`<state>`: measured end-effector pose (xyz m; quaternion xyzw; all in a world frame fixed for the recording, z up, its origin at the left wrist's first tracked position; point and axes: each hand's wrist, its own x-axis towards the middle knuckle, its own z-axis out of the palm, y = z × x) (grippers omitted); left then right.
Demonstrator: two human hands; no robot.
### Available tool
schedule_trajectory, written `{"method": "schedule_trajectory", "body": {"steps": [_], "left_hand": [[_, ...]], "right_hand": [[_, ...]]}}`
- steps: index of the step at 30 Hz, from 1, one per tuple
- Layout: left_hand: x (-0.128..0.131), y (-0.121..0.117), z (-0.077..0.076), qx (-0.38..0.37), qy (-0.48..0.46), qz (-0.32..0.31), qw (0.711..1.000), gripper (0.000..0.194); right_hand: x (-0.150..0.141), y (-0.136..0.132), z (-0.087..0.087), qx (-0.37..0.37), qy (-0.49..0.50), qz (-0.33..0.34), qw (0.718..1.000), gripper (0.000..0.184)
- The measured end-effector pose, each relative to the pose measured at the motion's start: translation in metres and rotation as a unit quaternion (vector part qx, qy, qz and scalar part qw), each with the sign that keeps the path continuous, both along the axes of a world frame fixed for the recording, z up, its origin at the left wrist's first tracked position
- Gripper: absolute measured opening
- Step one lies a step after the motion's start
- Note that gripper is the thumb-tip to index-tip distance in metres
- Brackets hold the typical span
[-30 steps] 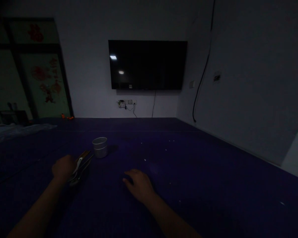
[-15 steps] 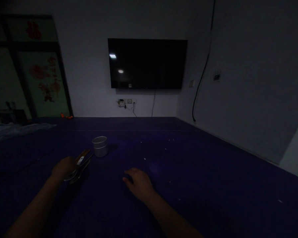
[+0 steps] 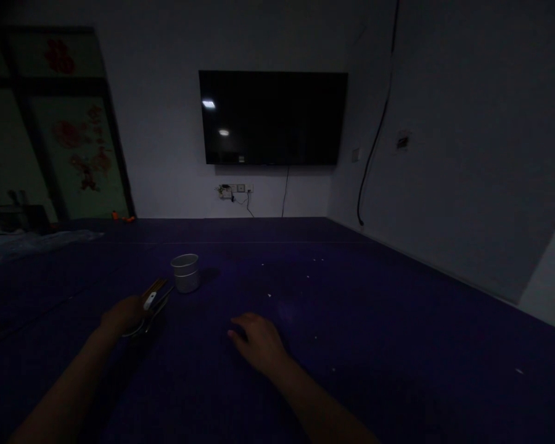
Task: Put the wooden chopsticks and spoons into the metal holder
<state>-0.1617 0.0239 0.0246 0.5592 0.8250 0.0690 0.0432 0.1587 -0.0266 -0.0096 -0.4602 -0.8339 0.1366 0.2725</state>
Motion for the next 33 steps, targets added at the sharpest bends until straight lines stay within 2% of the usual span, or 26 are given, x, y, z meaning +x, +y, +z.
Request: {"method": "schedule_trajectory", "body": {"steps": [7,15,20,30,33], "left_hand": [[0.004,-0.003,0.001,0.016,0.017,-0.027,0.999,0.054],[0.011,-0.001,0.005,-0.014,0.026,-0.041,0.999,0.045],[0.013,0.004,0.002,-0.031,0.036,-0.038,0.998,0.037],[0.019,0.003,-0.001,0.005,0.036,-0.026,0.999,0.041],[0.017,0.004,-0.003,0.051,0.017,-0.029,0.998,0.043]], "right_hand": [[0.0,-0.001,0.001,0.002,0.003,0.006,1.0,0.034],[0.001,0.0,-0.001,0.004,0.003,0.005,1.0,0.034],[0.001,0.0,0.0,0.003,0.002,0.005,1.0,0.034],[0.0,0.0,0.001,-0.005,0.0,0.001,1.0,0.035],[0.0,-0.001,0.001,-0.002,0.001,0.005,1.0,0.035]]}}
